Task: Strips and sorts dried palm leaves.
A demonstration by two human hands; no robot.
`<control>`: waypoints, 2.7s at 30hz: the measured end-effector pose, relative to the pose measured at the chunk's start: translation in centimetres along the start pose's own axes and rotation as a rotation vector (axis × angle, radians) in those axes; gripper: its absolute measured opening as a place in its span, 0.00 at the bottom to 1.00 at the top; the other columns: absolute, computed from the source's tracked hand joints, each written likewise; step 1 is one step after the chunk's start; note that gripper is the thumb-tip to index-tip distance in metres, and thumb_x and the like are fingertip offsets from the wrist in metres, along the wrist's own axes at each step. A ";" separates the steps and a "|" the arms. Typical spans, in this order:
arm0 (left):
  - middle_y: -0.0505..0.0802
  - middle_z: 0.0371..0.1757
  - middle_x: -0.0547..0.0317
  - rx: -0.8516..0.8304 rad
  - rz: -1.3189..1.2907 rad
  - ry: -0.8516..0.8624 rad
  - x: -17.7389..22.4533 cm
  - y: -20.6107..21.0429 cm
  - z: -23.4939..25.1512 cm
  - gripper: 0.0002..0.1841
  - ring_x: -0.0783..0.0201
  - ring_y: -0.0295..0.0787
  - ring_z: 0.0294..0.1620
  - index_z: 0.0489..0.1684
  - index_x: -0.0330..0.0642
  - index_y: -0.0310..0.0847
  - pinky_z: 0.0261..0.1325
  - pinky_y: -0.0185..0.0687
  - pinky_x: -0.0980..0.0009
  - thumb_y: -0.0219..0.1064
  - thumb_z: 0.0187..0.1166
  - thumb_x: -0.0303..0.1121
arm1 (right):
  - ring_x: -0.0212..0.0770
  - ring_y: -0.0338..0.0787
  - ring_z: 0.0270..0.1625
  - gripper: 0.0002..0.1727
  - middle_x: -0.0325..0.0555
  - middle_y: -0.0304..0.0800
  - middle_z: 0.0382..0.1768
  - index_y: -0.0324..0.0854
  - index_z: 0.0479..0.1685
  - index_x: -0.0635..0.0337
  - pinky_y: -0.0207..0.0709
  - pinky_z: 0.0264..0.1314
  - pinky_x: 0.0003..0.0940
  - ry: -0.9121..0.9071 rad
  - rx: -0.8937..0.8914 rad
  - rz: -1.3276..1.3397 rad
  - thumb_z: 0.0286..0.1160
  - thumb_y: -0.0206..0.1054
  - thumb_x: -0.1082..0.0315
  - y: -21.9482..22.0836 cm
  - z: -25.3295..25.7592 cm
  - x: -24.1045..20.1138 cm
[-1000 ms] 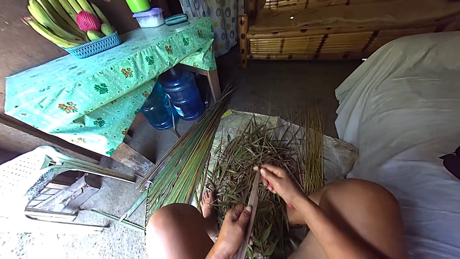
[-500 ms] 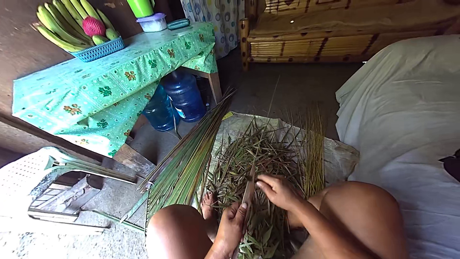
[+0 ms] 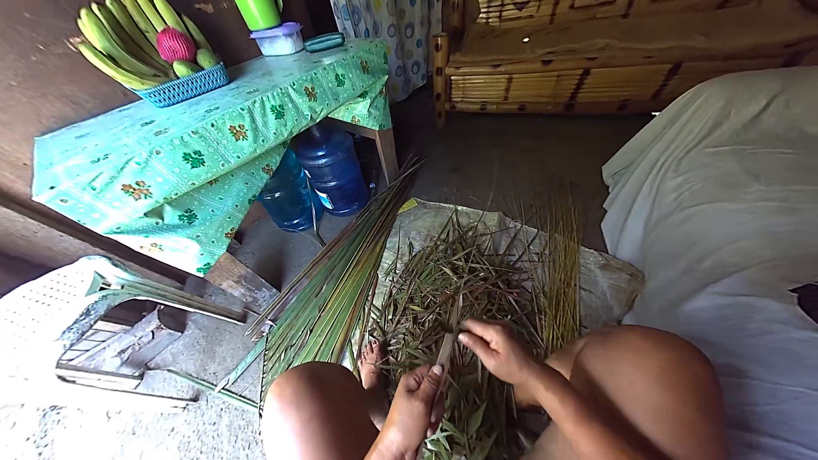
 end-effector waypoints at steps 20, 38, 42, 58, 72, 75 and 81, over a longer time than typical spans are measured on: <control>0.74 0.15 0.70 0.143 0.132 0.082 0.6 0.2 1.2 0.15 0.78 0.65 0.10 0.38 0.43 0.74 0.15 0.65 0.82 0.43 0.94 0.33 | 0.31 0.80 0.26 0.17 0.46 0.86 0.24 0.88 0.40 0.67 0.74 0.32 0.27 -0.065 -0.319 0.261 0.83 0.58 0.63 1.1 -1.6 -3.0; 0.76 0.13 0.70 -0.008 0.115 0.076 -0.3 0.7 0.8 0.16 0.78 0.68 0.10 0.35 0.46 0.73 0.14 0.67 0.82 0.43 0.93 0.34 | 0.24 0.72 0.18 0.21 0.32 0.77 0.21 0.79 0.68 0.66 0.67 0.20 0.19 0.467 -0.040 0.540 0.89 0.50 0.65 -2.1 1.8 0.3; 0.81 0.17 0.68 -0.072 0.085 0.007 -0.2 0.8 0.5 0.16 0.76 0.77 0.14 0.41 0.42 0.75 0.19 0.77 0.81 0.41 0.94 0.35 | 0.23 0.70 0.16 0.19 0.29 0.75 0.19 0.81 0.65 0.66 0.63 0.17 0.17 0.485 -0.066 0.701 0.89 0.50 0.66 -0.8 1.8 -0.3; 0.70 0.11 0.71 0.128 0.052 0.048 0.0 0.3 0.7 0.17 0.79 0.60 0.07 0.34 0.43 0.74 0.11 0.57 0.84 0.43 0.95 0.34 | 0.51 0.94 0.38 0.19 0.54 0.93 0.35 0.89 0.44 0.66 0.87 0.42 0.52 -0.005 -0.005 -0.144 0.85 0.59 0.59 0.5 0.1 -1.1; 0.70 0.10 0.72 0.146 0.072 0.106 -0.1 0.3 1.0 0.17 0.80 0.59 0.07 0.31 0.45 0.73 0.12 0.55 0.83 0.43 0.93 0.32 | 0.42 0.88 0.31 0.20 0.49 0.88 0.28 0.87 0.35 0.63 0.81 0.35 0.40 -0.151 -0.102 -0.004 0.86 0.57 0.57 1.9 -0.5 -1.3; 0.68 0.10 0.72 0.083 0.039 0.056 -0.1 0.5 0.5 0.19 0.80 0.58 0.07 0.30 0.45 0.72 0.10 0.55 0.84 0.41 0.95 0.34 | 0.52 0.92 0.37 0.20 0.56 0.90 0.34 0.87 0.42 0.67 0.84 0.42 0.52 0.024 -0.017 -0.127 0.86 0.56 0.58 0.3 1.2 0.5; 0.72 0.11 0.71 0.065 0.072 0.010 -0.3 0.5 -0.1 0.18 0.79 0.62 0.07 0.33 0.43 0.74 0.11 0.59 0.84 0.42 0.95 0.34 | 0.23 0.75 0.23 0.19 0.34 0.80 0.24 0.84 0.59 0.69 0.71 0.29 0.20 0.297 0.179 0.258 0.89 0.52 0.65 -2.7 2.7 2.2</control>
Point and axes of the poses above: each hand's wrist, its own z-axis towards the middle knuckle, its own y-axis out of the palm, x = y × z, the point moved 2 cm from there along z, towards the middle knuckle
